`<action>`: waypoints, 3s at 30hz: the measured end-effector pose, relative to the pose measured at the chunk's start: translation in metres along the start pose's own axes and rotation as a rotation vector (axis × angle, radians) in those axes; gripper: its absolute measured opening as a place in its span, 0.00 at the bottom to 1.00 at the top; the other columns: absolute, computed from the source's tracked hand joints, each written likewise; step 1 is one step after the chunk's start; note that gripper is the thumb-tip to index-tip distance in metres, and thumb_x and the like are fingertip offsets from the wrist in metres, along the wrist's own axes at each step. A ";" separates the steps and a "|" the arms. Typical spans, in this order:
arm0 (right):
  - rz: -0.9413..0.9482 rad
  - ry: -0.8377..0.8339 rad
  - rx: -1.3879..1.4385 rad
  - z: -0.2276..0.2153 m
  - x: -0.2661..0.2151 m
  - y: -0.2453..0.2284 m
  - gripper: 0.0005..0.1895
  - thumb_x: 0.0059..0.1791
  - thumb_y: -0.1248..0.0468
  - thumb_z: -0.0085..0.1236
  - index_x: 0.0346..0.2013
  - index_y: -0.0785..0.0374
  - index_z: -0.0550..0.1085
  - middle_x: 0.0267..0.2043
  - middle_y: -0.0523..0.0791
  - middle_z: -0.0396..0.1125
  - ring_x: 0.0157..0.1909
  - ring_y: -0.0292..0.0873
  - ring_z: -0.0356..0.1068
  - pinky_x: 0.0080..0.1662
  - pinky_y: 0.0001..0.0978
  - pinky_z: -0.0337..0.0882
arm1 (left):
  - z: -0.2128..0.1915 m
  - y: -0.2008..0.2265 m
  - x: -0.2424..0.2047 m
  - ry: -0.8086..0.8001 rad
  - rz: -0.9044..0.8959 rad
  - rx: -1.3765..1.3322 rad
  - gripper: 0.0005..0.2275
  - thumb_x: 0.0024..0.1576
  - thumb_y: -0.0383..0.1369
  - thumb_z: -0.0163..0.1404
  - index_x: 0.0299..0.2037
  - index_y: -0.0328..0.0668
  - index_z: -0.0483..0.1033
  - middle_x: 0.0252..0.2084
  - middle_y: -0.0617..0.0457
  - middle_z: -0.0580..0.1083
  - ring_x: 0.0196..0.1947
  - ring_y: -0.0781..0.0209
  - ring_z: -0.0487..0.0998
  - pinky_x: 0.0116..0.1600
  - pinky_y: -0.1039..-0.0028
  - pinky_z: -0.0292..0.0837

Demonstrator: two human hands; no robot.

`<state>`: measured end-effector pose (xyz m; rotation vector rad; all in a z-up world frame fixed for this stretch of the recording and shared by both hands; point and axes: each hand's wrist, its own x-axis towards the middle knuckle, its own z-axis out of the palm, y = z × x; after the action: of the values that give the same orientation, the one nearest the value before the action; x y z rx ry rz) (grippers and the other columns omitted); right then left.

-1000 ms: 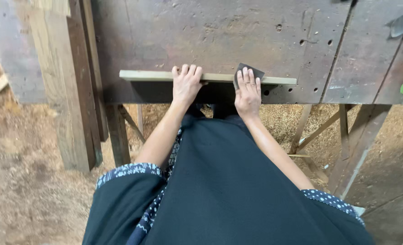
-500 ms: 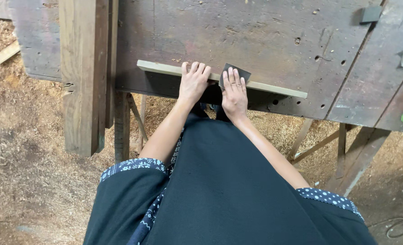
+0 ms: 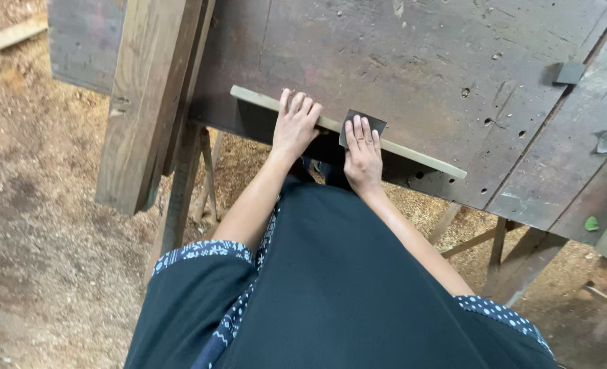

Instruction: The person is using sandpaper to sand the surface and edges of a thin wooden plank on a workbench.

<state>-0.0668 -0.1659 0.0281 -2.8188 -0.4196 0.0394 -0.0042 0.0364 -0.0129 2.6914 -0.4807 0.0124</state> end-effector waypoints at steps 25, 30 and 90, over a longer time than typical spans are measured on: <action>-0.175 -0.042 -0.019 0.020 0.043 -0.044 0.29 0.56 0.70 0.44 0.74 0.65 0.62 0.79 0.50 0.52 0.80 0.47 0.47 0.76 0.45 0.46 | -0.031 -0.038 0.003 0.103 -0.055 -0.062 0.18 0.45 0.37 0.65 0.42 0.48 0.72 0.48 0.53 0.71 0.64 0.49 0.64 0.76 0.48 0.40; -0.200 -0.082 -0.003 0.007 0.037 -0.039 0.30 0.53 0.70 0.43 0.73 0.63 0.63 0.77 0.49 0.53 0.80 0.47 0.48 0.75 0.48 0.48 | -0.034 -0.048 -0.005 0.117 -0.022 -0.109 0.17 0.45 0.35 0.64 0.41 0.49 0.72 0.45 0.57 0.72 0.58 0.55 0.69 0.73 0.55 0.48; -0.237 -0.117 0.045 0.016 0.071 -0.065 0.30 0.55 0.69 0.42 0.74 0.61 0.61 0.78 0.47 0.53 0.80 0.44 0.49 0.75 0.46 0.48 | -0.036 -0.082 -0.001 0.054 -0.105 0.144 0.20 0.42 0.34 0.64 0.44 0.45 0.71 0.46 0.52 0.70 0.56 0.54 0.70 0.76 0.50 0.41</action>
<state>-0.0182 -0.0817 0.0329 -2.7117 -0.7667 0.1620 0.0238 0.1212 -0.0117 2.8453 -0.3333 0.0937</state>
